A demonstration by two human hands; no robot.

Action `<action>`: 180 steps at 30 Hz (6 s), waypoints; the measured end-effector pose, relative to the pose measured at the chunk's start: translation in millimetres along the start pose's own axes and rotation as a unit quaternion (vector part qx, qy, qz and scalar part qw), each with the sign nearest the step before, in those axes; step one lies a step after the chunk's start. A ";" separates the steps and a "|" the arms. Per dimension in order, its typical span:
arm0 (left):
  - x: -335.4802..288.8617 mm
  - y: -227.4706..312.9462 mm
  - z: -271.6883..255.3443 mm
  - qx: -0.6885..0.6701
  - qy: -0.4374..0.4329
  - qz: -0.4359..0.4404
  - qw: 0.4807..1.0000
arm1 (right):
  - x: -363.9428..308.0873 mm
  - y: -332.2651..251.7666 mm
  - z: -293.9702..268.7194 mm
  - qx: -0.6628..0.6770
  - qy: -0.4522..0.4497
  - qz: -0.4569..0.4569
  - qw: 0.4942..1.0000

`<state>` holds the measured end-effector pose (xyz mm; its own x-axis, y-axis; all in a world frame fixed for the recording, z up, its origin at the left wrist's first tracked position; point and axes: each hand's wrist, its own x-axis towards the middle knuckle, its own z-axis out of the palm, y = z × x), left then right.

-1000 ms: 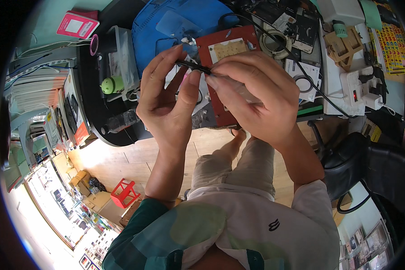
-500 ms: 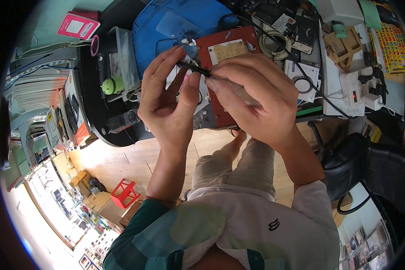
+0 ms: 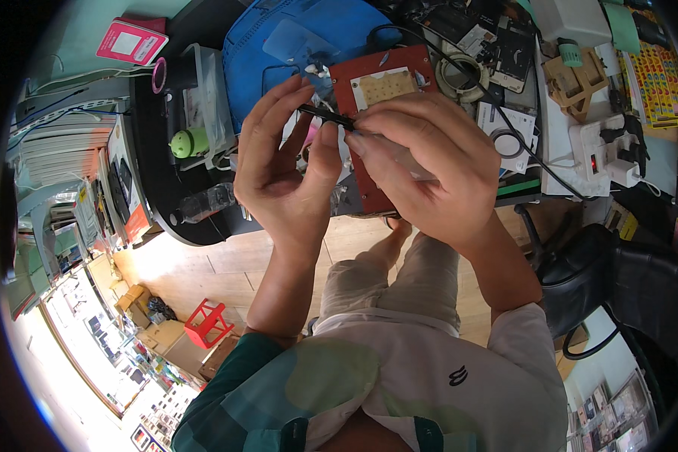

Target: The person handles a small electronic device, peels a protective film from its screen, and manipulates a small circuit board with wires. They also retrieve a plastic bottle and a small packet from a drawer, then return to the workbench to continue handling the components.

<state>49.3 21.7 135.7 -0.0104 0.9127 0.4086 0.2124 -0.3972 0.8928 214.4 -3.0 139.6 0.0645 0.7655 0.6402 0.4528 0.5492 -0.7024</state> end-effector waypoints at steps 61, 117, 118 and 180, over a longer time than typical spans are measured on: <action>5.5 -11.9 0.8 -0.030 -0.020 0.027 0.999 | -1.6 0.8 0.5 0.011 -0.001 0.019 1.000; -77.5 -20.5 -36.5 -0.341 0.353 -0.157 0.857 | 133.9 -12.1 229.6 0.138 -0.659 -0.050 0.738; -81.4 -20.0 -42.4 -0.342 0.362 -0.155 0.853 | 122.0 -13.2 254.4 0.152 -0.667 -0.067 0.727; -69.2 47.3 -138.4 -0.430 0.219 -0.245 0.841 | 217.2 -211.2 101.4 -0.277 -0.593 -0.530 0.539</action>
<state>-75.2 -73.6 175.9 -0.2901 0.9388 -0.1855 -0.7058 -0.0790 0.7040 42.6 81.3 395.5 -0.9570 -0.0239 -0.2892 -0.1066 0.9559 0.2737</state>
